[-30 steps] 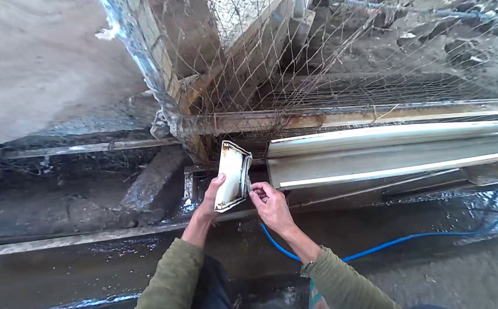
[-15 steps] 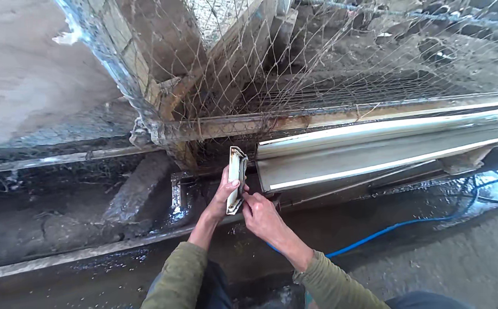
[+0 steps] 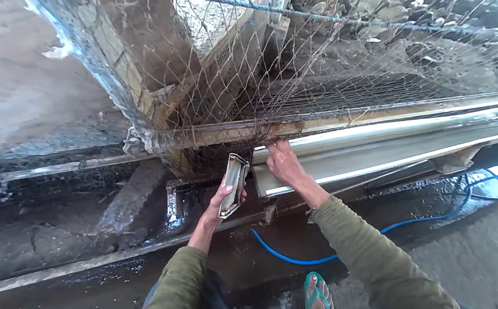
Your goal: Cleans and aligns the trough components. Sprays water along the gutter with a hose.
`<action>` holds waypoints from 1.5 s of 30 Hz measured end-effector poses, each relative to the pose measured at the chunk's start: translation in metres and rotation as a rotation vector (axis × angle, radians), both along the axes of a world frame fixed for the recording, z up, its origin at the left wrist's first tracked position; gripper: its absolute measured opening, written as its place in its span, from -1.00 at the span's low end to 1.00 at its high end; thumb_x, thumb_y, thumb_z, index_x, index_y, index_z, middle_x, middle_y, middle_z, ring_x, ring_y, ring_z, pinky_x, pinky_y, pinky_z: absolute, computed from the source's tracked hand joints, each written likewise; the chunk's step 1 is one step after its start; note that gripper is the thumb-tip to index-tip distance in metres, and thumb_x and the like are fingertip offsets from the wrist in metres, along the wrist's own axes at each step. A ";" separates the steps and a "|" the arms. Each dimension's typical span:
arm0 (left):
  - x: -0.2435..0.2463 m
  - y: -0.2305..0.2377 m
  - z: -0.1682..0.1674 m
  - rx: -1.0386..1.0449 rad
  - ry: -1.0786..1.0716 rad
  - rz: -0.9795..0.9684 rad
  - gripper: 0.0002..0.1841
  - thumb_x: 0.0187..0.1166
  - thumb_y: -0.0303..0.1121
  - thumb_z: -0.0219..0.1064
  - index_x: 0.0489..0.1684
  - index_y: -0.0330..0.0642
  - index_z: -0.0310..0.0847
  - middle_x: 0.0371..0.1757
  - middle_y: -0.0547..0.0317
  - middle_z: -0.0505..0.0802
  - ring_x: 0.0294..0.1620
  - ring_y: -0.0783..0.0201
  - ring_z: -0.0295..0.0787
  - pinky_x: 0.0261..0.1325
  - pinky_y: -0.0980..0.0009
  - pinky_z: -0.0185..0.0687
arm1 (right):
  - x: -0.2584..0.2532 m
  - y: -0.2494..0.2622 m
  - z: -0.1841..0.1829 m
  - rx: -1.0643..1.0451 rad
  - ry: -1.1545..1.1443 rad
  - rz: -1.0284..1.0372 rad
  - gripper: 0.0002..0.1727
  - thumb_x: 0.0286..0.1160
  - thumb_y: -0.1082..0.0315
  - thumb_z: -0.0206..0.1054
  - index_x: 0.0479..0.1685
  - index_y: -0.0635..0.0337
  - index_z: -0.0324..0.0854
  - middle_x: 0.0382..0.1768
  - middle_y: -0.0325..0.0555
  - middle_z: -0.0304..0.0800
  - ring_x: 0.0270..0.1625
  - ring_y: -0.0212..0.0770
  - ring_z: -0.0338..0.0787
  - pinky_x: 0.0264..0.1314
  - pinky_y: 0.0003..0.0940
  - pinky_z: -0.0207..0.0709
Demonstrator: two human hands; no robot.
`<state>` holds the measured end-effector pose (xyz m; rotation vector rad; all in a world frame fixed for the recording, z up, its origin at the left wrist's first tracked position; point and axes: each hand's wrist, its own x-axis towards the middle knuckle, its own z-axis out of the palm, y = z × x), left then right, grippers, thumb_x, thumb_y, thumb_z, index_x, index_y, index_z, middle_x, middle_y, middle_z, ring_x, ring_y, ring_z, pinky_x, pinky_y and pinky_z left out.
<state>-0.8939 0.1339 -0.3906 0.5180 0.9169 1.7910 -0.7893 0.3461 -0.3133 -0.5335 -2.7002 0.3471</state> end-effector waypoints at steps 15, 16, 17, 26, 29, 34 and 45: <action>-0.015 -0.007 -0.002 0.258 -0.294 -0.196 -0.13 0.01 0.20 0.68 0.32 -0.21 0.63 0.15 -0.21 0.82 0.00 -0.06 0.85 0.03 0.08 0.80 | -0.012 -0.008 0.003 -0.631 -0.444 0.092 -0.70 0.70 0.25 0.29 0.21 0.21 0.72 0.10 0.08 0.85 0.16 -0.05 0.83 0.36 0.02 0.59; -0.015 -0.007 -0.001 0.239 -0.275 -0.185 -0.13 0.02 0.20 0.68 0.32 -0.21 0.63 0.13 -0.20 0.83 -0.01 -0.04 0.86 0.01 0.10 0.81 | -0.011 -0.007 0.004 -0.631 -0.458 0.078 -0.72 0.71 0.25 0.26 0.18 0.23 0.71 0.05 0.08 0.84 0.12 -0.05 0.82 0.31 0.03 0.60; -0.015 -0.008 0.001 0.213 -0.246 -0.168 -0.14 0.03 0.20 0.67 0.31 -0.20 0.62 0.12 -0.18 0.83 -0.03 -0.02 0.87 -0.01 0.12 0.82 | -0.008 -0.007 0.005 -0.642 -0.460 0.059 -0.72 0.71 0.26 0.24 0.16 0.24 0.68 -0.01 0.08 0.82 0.04 -0.06 0.80 0.23 0.01 0.60; -0.009 -0.008 0.005 0.008 -0.162 -0.106 -0.05 0.02 0.37 0.60 0.29 -0.21 0.55 -0.04 -0.11 0.86 -0.19 0.04 0.89 -0.17 0.17 0.86 | -0.003 -0.017 0.010 -0.708 -0.168 -0.050 -0.74 0.60 0.30 0.41 0.15 0.21 0.74 -0.07 0.02 0.85 -0.11 -0.16 0.84 0.11 -0.12 0.70; -0.007 -0.006 0.005 -0.023 -0.175 -0.125 0.00 0.02 0.44 0.55 0.36 -0.19 0.50 0.00 -0.14 0.86 -0.17 -0.01 0.90 -0.15 0.12 0.87 | -0.002 -0.023 0.013 -0.606 -0.111 -0.007 -0.77 0.61 0.37 0.38 0.14 0.17 0.80 0.06 0.07 0.81 0.02 -0.11 0.82 0.21 -0.13 0.68; -0.006 -0.006 0.005 -0.064 -0.161 -0.168 0.05 0.08 0.52 0.45 0.46 -0.15 0.43 0.02 -0.15 0.86 -0.15 -0.06 0.91 -0.14 0.05 0.88 | -0.002 -0.024 0.007 -0.546 -0.069 0.151 -0.78 0.57 0.42 0.36 0.08 0.21 0.83 0.17 0.08 0.78 0.13 -0.13 0.80 0.31 -0.18 0.66; 0.003 -0.008 0.018 -0.122 -0.169 -0.280 -0.08 0.40 0.53 0.08 0.49 -0.10 0.37 0.05 -0.17 0.85 -0.10 -0.12 0.90 -0.07 -0.06 0.87 | -0.011 -0.033 -0.006 -0.458 -0.001 0.247 -0.75 0.56 0.39 0.41 0.08 0.36 0.75 -0.01 0.13 0.86 0.00 -0.08 0.87 0.22 -0.17 0.72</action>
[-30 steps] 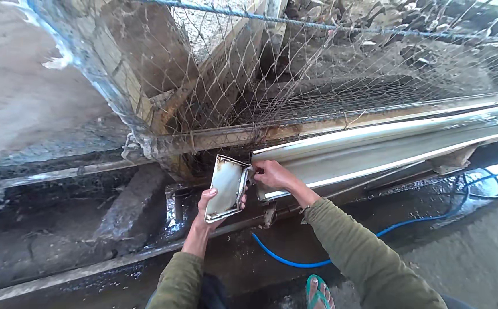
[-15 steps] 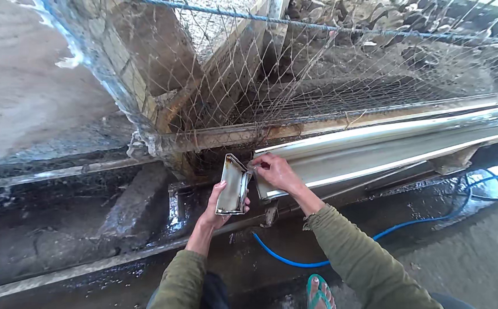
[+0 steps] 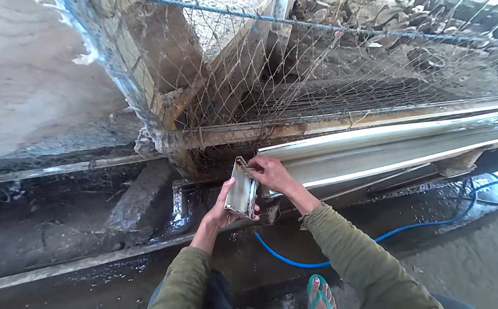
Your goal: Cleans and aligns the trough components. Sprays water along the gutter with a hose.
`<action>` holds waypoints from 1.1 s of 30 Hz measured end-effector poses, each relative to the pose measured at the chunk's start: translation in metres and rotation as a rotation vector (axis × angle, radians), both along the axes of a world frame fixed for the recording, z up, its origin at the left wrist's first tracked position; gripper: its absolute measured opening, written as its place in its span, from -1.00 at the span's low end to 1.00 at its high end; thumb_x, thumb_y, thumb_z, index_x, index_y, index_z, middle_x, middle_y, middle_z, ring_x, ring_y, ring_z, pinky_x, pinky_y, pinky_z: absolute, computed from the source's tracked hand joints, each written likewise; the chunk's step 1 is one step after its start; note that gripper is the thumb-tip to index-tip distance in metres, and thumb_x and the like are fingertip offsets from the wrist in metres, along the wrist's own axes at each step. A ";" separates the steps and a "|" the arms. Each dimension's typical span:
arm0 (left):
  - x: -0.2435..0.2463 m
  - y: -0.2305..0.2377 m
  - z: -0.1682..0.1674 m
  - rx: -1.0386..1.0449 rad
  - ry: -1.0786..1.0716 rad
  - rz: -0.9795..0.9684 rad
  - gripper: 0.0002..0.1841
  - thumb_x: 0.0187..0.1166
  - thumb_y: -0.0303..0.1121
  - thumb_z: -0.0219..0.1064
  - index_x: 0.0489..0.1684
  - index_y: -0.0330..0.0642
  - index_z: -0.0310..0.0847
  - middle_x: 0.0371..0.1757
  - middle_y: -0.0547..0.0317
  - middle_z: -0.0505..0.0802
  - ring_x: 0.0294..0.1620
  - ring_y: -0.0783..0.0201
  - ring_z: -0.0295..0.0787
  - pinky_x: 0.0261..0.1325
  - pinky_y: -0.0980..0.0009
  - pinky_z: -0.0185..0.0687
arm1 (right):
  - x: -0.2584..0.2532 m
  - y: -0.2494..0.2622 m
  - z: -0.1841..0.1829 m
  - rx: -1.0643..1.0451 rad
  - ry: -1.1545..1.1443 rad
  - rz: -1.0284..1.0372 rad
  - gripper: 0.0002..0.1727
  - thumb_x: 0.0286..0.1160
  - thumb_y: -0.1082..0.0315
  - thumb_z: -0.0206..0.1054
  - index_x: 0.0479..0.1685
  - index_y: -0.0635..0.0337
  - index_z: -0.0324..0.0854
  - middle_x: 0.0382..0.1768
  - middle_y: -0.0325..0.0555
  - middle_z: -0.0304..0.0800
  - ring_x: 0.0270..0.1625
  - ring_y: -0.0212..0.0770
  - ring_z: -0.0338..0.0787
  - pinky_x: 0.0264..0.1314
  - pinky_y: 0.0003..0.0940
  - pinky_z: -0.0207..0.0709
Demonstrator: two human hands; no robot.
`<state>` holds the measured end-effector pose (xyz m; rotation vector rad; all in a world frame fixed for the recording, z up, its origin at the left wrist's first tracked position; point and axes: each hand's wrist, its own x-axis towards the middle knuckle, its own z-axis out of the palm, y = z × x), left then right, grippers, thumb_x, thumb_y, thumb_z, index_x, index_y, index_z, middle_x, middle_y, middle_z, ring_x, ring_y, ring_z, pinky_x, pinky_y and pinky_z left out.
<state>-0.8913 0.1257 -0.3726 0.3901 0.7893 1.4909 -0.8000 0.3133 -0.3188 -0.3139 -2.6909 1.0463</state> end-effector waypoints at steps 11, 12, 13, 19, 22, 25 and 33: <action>0.015 0.019 0.018 -0.231 0.080 0.109 -0.19 0.71 0.34 -0.45 0.45 -0.16 0.37 -0.08 -0.20 0.83 -0.18 -0.12 0.87 -0.13 -0.04 0.86 | -0.017 0.005 0.015 0.062 -0.282 -0.008 -0.77 0.64 0.40 0.31 0.06 0.31 0.80 -0.02 0.17 0.88 0.12 0.08 0.84 0.33 0.06 0.61; 0.017 0.022 0.020 -0.269 0.124 0.129 -0.22 0.76 0.30 -0.46 0.45 -0.15 0.38 -0.08 -0.18 0.82 -0.19 -0.09 0.87 -0.14 0.00 0.85 | -0.019 0.007 0.017 0.078 -0.289 0.006 -0.77 0.64 0.42 0.28 0.08 0.28 0.81 -0.03 0.16 0.88 0.11 0.09 0.85 0.32 0.08 0.60; 0.019 0.026 0.022 -0.295 0.158 0.147 -0.25 0.79 0.28 -0.45 0.46 -0.15 0.38 -0.08 -0.16 0.82 -0.19 -0.07 0.86 -0.15 0.03 0.85 | -0.020 0.009 0.017 0.101 -0.288 0.021 -0.75 0.64 0.44 0.26 0.09 0.27 0.82 -0.02 0.16 0.90 0.11 0.10 0.86 0.31 0.10 0.61; 0.023 0.048 0.008 -0.278 0.279 0.240 -0.34 0.80 0.21 -0.23 0.80 0.11 -0.03 0.05 -0.08 0.79 -0.11 0.05 0.84 -0.16 0.13 0.83 | -0.024 0.019 0.026 0.123 -0.404 0.057 -0.63 0.70 0.46 0.17 0.36 0.17 0.74 0.16 0.17 0.86 0.30 0.16 0.79 0.45 0.18 0.51; 0.023 0.058 -0.007 -0.293 0.344 0.273 -0.21 0.72 0.24 -0.10 0.93 0.25 -0.32 0.35 -0.16 0.71 0.10 -0.01 0.81 -0.02 0.06 0.80 | -0.021 0.022 0.027 0.119 -0.428 0.082 -0.57 0.68 0.50 0.15 0.45 0.15 0.70 0.21 0.17 0.85 0.33 0.15 0.77 0.51 0.17 0.45; 0.026 0.063 -0.018 -0.282 0.401 0.320 -0.12 0.66 0.24 -0.01 0.95 0.26 -0.41 0.60 -0.19 0.53 0.31 -0.01 0.73 0.17 0.01 0.76 | -0.016 0.023 0.030 0.126 -0.459 0.082 -0.54 0.68 0.51 0.12 0.49 0.09 0.68 0.17 0.14 0.86 0.26 0.13 0.79 0.44 0.15 0.50; 0.027 0.054 -0.030 -0.268 0.539 0.272 -0.03 0.51 0.23 0.04 0.96 0.12 -0.33 0.81 -0.08 0.31 0.62 0.12 0.49 0.47 0.03 0.59 | 0.000 0.032 0.032 0.107 -0.387 0.016 -0.64 0.72 0.43 0.15 0.32 0.19 0.76 0.09 0.11 0.89 0.18 0.06 0.84 0.37 0.08 0.57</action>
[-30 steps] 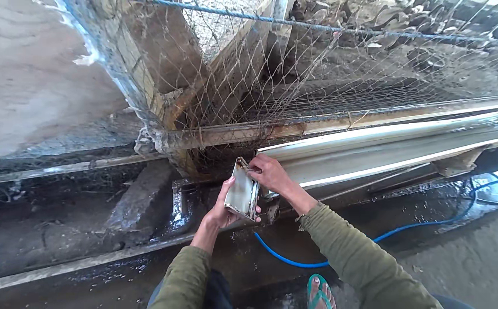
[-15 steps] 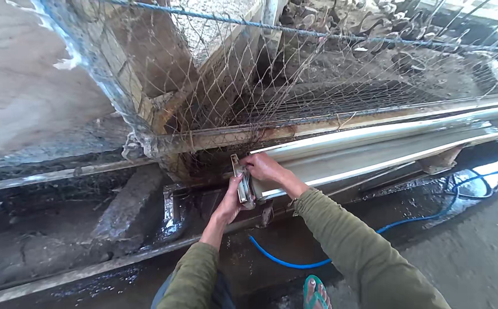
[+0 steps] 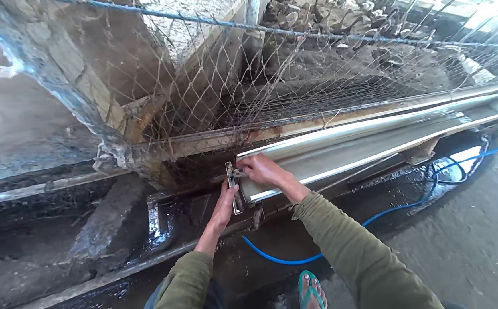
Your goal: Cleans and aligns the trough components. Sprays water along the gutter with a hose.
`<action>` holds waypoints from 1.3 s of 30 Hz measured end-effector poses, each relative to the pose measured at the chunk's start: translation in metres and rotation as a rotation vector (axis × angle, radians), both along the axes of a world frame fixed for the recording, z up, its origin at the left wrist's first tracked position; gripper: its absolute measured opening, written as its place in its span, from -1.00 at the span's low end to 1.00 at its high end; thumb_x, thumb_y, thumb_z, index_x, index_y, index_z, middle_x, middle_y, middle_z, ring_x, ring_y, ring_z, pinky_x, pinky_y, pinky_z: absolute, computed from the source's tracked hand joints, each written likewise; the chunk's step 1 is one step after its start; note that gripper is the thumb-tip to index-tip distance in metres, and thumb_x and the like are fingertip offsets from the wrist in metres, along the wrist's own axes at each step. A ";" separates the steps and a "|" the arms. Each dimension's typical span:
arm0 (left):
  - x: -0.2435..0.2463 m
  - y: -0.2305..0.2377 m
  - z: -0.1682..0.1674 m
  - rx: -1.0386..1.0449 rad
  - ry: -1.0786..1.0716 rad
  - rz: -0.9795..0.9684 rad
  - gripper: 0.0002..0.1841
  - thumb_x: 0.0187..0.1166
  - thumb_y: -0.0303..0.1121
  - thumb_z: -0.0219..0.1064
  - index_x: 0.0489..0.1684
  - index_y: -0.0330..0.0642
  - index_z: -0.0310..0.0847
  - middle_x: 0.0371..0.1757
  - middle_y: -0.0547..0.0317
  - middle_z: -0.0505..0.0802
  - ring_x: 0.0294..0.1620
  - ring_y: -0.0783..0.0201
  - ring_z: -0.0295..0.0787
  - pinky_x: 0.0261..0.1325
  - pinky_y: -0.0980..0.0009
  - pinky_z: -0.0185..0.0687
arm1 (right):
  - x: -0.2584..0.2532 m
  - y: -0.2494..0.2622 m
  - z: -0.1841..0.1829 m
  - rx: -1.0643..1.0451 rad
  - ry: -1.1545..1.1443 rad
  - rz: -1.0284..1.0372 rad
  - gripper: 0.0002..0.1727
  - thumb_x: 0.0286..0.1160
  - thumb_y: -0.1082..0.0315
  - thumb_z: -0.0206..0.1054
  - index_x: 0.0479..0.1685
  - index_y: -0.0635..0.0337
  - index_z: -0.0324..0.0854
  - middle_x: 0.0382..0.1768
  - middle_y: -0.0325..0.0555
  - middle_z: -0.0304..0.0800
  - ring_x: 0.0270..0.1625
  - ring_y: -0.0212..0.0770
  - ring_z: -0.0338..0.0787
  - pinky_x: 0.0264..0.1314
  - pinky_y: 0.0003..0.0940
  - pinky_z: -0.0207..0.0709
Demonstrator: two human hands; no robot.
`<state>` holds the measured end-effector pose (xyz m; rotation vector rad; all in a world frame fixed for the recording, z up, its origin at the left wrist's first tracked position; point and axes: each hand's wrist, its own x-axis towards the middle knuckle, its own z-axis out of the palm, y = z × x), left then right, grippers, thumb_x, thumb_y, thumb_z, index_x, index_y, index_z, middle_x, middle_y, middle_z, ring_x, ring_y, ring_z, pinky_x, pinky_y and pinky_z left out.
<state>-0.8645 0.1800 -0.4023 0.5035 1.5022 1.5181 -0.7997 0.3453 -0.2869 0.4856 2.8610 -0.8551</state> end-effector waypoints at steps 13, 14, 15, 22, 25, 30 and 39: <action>0.005 -0.016 0.012 0.097 -0.014 0.067 -0.07 0.54 0.17 0.00 0.90 -0.09 -0.24 0.33 0.00 0.67 -0.06 0.30 0.79 -0.04 0.33 0.79 | -0.009 -0.009 -0.031 0.098 -0.266 -0.079 -0.71 0.67 0.34 0.25 0.16 0.30 0.74 0.11 0.27 0.80 0.26 0.25 0.77 0.33 0.25 0.57; 0.005 -0.018 0.013 0.105 -0.010 0.065 -0.06 0.52 0.18 0.02 0.90 -0.10 -0.24 0.27 0.02 0.70 -0.10 0.30 0.79 -0.06 0.32 0.79 | -0.010 -0.007 -0.033 0.112 -0.284 -0.092 -0.70 0.64 0.31 0.29 0.16 0.32 0.73 0.11 0.29 0.79 0.25 0.27 0.77 0.32 0.27 0.58; 0.005 -0.021 0.015 0.106 -0.005 0.058 -0.04 0.50 0.19 0.03 0.90 -0.10 -0.26 0.26 0.04 0.70 -0.11 0.32 0.78 -0.06 0.34 0.78 | -0.011 -0.006 -0.036 0.120 -0.295 -0.094 -0.68 0.62 0.29 0.33 0.17 0.32 0.72 0.13 0.30 0.79 0.26 0.29 0.77 0.32 0.28 0.57; 0.003 -0.034 0.022 0.105 -0.011 0.078 -0.03 0.50 0.19 0.02 0.89 -0.12 -0.31 0.11 0.06 0.74 -0.19 0.28 0.80 -0.15 0.32 0.81 | -0.026 -0.002 -0.049 0.143 -0.253 0.012 -0.72 0.69 0.31 0.26 0.10 0.30 0.77 0.12 0.27 0.81 0.28 0.27 0.76 0.38 0.26 0.54; 0.002 -0.033 0.018 0.093 -0.031 0.092 -0.02 0.48 0.21 0.03 0.90 -0.09 -0.29 0.20 0.01 0.72 -0.15 0.26 0.79 -0.11 0.30 0.80 | -0.032 -0.004 -0.050 0.136 -0.163 0.058 -0.72 0.71 0.29 0.24 0.07 0.27 0.80 0.06 0.24 0.84 0.25 0.25 0.77 0.37 0.22 0.53; 0.004 -0.029 0.017 0.097 -0.027 0.097 -0.02 0.48 0.18 0.03 0.91 -0.08 -0.32 0.24 0.01 0.69 -0.16 0.28 0.78 -0.14 0.30 0.80 | -0.039 -0.014 -0.052 0.202 -0.273 0.122 -0.74 0.65 0.34 0.31 0.10 0.34 0.74 0.15 0.29 0.78 0.31 0.28 0.73 0.40 0.23 0.54; 0.008 -0.026 0.017 0.096 -0.021 0.131 0.02 0.45 0.21 0.05 0.91 -0.08 -0.35 0.29 -0.01 0.67 -0.13 0.26 0.78 -0.12 0.27 0.80 | -0.047 -0.016 -0.053 0.120 -0.117 0.063 -0.70 0.75 0.36 0.14 0.20 0.30 0.71 0.13 0.28 0.81 0.29 0.26 0.77 0.41 0.20 0.55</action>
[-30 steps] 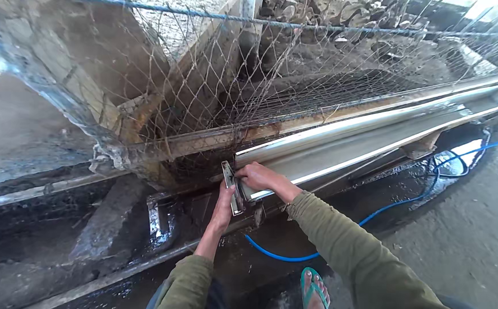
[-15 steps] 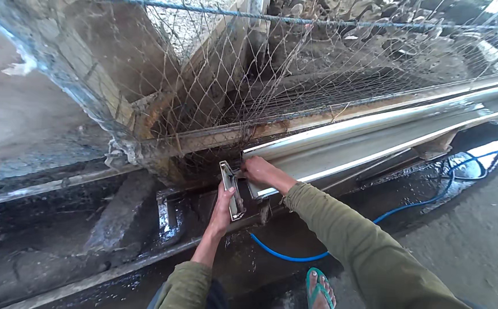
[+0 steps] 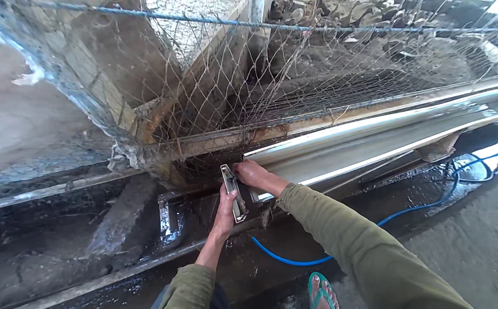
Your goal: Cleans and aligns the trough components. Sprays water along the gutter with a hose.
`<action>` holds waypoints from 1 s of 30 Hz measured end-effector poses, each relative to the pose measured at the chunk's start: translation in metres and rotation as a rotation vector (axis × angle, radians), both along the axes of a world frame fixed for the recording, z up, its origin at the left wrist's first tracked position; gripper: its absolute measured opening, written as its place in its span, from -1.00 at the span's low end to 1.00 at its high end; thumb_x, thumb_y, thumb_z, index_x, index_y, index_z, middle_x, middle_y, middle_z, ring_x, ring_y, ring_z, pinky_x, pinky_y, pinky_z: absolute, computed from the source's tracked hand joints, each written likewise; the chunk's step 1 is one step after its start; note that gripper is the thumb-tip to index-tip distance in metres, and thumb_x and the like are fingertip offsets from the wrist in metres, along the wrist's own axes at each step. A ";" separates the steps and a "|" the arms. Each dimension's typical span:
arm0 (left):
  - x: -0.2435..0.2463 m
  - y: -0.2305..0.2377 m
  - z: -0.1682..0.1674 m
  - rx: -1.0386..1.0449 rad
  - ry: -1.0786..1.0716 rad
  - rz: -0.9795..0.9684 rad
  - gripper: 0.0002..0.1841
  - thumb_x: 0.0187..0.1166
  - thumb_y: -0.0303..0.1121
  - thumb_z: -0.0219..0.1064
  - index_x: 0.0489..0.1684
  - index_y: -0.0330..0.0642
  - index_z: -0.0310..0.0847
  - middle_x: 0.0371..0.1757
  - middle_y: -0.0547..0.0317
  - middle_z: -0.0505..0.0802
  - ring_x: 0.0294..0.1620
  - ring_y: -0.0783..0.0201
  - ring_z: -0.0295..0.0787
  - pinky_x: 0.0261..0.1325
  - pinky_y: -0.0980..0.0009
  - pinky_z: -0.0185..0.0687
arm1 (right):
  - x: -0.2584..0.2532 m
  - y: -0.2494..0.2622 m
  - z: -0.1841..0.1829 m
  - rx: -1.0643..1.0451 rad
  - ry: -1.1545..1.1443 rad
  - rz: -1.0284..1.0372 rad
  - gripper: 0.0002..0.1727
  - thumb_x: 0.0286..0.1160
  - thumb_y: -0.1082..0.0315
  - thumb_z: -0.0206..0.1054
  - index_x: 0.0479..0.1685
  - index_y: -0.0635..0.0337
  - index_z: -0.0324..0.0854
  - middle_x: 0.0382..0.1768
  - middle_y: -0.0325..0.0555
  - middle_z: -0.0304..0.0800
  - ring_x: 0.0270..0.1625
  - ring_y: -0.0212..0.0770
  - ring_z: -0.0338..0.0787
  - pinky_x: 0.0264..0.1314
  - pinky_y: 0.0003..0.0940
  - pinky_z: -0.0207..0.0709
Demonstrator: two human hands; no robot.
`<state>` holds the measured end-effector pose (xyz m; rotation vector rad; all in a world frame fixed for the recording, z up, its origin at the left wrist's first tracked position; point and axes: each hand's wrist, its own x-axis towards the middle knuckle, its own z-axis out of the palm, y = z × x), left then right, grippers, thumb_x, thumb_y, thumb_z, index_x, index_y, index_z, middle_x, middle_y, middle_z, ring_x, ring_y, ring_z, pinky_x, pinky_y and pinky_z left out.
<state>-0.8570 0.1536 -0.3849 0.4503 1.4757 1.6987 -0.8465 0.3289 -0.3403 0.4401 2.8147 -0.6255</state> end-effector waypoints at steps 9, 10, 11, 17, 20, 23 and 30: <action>0.002 0.014 -0.008 -0.013 -0.053 -0.009 -0.10 0.57 0.16 -0.06 0.90 -0.08 -0.30 0.33 -0.04 0.65 -0.04 0.26 0.78 -0.06 0.30 0.79 | 0.006 0.008 -0.001 -0.042 0.035 -0.033 -0.70 0.75 0.38 0.14 0.18 0.29 0.75 0.17 0.21 0.82 0.38 0.22 0.70 0.51 0.14 0.45; 0.003 0.016 -0.008 -0.017 -0.062 -0.016 -0.10 0.58 0.17 -0.07 0.91 -0.06 -0.30 0.36 -0.04 0.65 0.00 0.25 0.77 -0.01 0.28 0.78 | 0.006 0.008 0.000 -0.035 0.045 -0.033 -0.70 0.74 0.38 0.14 0.16 0.29 0.75 0.15 0.21 0.82 0.36 0.22 0.71 0.51 0.13 0.45; 0.004 0.018 -0.009 -0.020 -0.066 -0.018 -0.09 0.57 0.19 -0.07 0.91 -0.05 -0.29 0.37 -0.04 0.66 0.04 0.24 0.77 0.02 0.27 0.78 | 0.007 0.009 0.000 -0.036 0.041 -0.033 -0.70 0.74 0.38 0.15 0.15 0.30 0.76 0.15 0.22 0.82 0.37 0.22 0.71 0.52 0.13 0.44; 0.006 0.026 -0.012 -0.054 -0.062 -0.027 -0.14 0.62 0.17 -0.10 0.93 0.00 -0.22 0.60 -0.05 0.54 0.42 0.22 0.62 0.35 0.19 0.66 | 0.014 0.009 0.018 -0.095 -0.102 -0.058 -0.63 0.63 0.47 0.22 0.38 0.27 0.65 0.23 0.27 0.76 0.33 0.22 0.73 0.42 0.17 0.53; 0.006 0.028 -0.012 -0.068 -0.065 -0.025 -0.14 0.61 0.18 -0.11 0.93 0.00 -0.22 0.65 -0.04 0.49 0.49 0.21 0.58 0.42 0.17 0.61 | 0.024 0.016 0.043 -0.058 -0.031 -0.119 -0.62 0.64 0.45 0.21 0.37 0.24 0.70 0.15 0.27 0.82 0.24 0.26 0.79 0.34 0.24 0.59; 0.005 0.028 -0.013 -0.072 -0.052 -0.028 -0.13 0.62 0.19 -0.11 0.94 0.00 -0.22 0.68 -0.05 0.46 0.52 0.22 0.55 0.45 0.17 0.59 | 0.035 0.022 0.050 0.134 0.285 -0.134 -0.77 0.56 0.44 0.26 0.01 0.33 0.78 -0.11 0.26 0.86 0.04 0.27 0.87 0.13 0.22 0.68; 0.005 0.029 -0.012 -0.079 -0.048 -0.009 -0.16 0.65 0.20 -0.14 0.94 0.02 -0.19 0.69 -0.04 0.46 0.56 0.21 0.53 0.47 0.14 0.59 | 0.036 0.038 0.012 0.542 0.453 0.042 -0.82 0.54 0.47 0.37 0.00 0.13 0.82 -0.07 0.00 0.87 0.18 0.09 0.78 0.08 0.07 0.55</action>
